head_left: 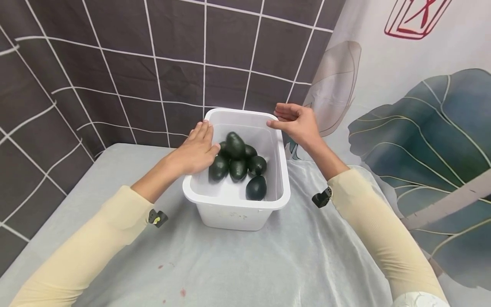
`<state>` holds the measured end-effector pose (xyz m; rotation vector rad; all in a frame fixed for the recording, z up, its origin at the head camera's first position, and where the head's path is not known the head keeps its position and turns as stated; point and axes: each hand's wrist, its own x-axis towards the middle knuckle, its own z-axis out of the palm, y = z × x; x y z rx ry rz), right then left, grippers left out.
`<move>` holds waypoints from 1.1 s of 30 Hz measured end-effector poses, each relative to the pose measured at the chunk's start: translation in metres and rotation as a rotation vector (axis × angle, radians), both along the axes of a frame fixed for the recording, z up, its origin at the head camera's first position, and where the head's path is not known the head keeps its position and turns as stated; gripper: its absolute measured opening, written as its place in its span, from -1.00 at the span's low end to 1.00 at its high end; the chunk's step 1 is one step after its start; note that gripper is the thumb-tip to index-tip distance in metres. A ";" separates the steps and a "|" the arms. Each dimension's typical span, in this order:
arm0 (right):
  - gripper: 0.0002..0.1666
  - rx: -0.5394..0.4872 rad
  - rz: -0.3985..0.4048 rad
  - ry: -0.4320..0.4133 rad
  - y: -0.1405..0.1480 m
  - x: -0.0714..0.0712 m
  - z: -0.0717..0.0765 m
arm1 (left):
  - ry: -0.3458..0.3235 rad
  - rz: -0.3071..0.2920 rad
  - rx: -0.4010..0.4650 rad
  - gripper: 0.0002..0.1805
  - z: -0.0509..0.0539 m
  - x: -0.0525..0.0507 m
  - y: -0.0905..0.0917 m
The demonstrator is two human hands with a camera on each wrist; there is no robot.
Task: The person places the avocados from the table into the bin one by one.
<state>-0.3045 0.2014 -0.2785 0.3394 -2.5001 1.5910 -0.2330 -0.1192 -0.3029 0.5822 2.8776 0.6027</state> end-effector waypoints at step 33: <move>-0.38 0.048 -0.109 0.062 0.028 0.022 -0.038 | 0.047 0.191 0.340 -0.09 0.004 -0.010 -0.012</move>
